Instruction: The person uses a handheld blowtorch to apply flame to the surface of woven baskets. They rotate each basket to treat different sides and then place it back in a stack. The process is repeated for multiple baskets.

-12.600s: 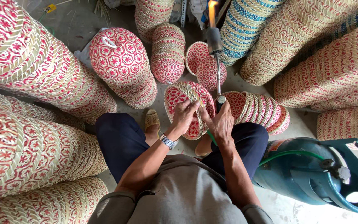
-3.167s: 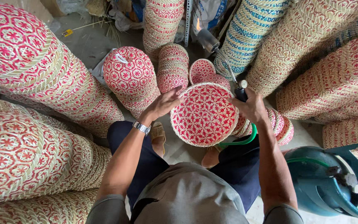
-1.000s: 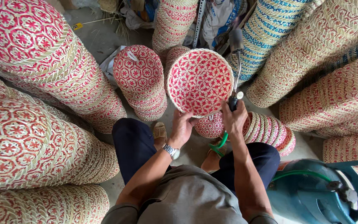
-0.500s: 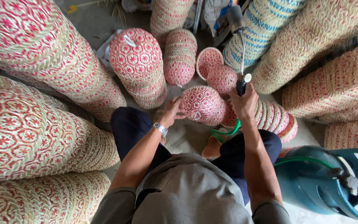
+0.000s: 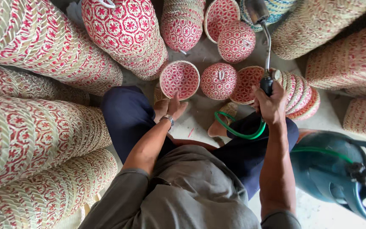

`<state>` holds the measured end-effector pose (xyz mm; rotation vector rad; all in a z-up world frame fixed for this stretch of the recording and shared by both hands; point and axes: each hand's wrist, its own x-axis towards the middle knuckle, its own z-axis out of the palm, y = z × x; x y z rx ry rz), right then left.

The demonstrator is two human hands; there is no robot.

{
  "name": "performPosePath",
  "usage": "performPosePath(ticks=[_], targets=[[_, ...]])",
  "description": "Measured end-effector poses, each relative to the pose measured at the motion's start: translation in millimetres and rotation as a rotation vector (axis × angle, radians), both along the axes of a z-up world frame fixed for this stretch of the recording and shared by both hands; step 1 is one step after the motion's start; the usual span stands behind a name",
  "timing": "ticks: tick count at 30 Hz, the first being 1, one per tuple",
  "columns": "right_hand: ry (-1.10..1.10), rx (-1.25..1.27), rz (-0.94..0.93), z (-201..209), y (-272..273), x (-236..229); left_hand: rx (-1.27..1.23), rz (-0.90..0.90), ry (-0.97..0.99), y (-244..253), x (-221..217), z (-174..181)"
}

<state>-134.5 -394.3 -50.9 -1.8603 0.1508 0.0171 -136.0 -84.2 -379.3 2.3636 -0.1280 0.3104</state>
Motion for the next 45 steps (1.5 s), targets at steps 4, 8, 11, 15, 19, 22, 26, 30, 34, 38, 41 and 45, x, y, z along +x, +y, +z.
performPosePath(ticks=[4, 8, 11, 15, 19, 22, 26, 30, 34, 38, 41, 45], targets=[[0.066, -0.008, 0.035, -13.3, -4.5, 13.2, -0.302, 0.264, 0.600, 3.2, -3.0, -23.9], [0.092, 0.128, 0.015, -30.2, -5.9, 28.1, -0.319, 0.552, 0.670, 14.0, 4.4, -39.9], [0.098, 0.220, -0.013, -41.9, -5.3, 35.7, -0.078, 0.620, 0.497, 30.4, 14.0, -51.5], [0.144, 0.200, -0.023, -53.5, -7.3, 44.2, -0.260, 0.709, 0.585, 47.0, 31.8, -65.0], [0.195, 0.165, -0.039, -60.6, -5.2, 51.1, -0.367, 0.787, 0.658, 46.0, 42.0, -66.9], [0.193, 0.136, -0.003, -62.2, -0.7, 53.9, -0.330, 0.694, 0.738, 45.7, 38.3, -62.4], [0.237, 0.022, 0.041, -65.0, 4.8, 59.2, -0.010, 0.647, 1.039, 44.9, 44.1, -66.3], [0.255, 0.019, 0.030, -67.0, 9.1, 60.5, -0.577, 0.684, 0.922, 32.0, 37.2, -67.3], [0.226, 0.076, 0.034, -69.1, 12.6, 60.6, -1.202, 0.697, 0.788, 17.7, 22.5, -37.4], [0.176, 0.056, 0.057, -65.9, 12.7, 52.2, -1.431, 0.602, 0.676, -2.8, 21.6, 28.7], [0.190, 0.032, 0.108, -61.7, 10.9, 33.6, -1.460, 0.503, 0.579, -11.5, 27.6, 81.7], [-0.168, -0.419, 0.329, -64.9, 30.4, 9.3, -1.367, 0.396, 0.458, -5.2, 28.3, 127.9]])
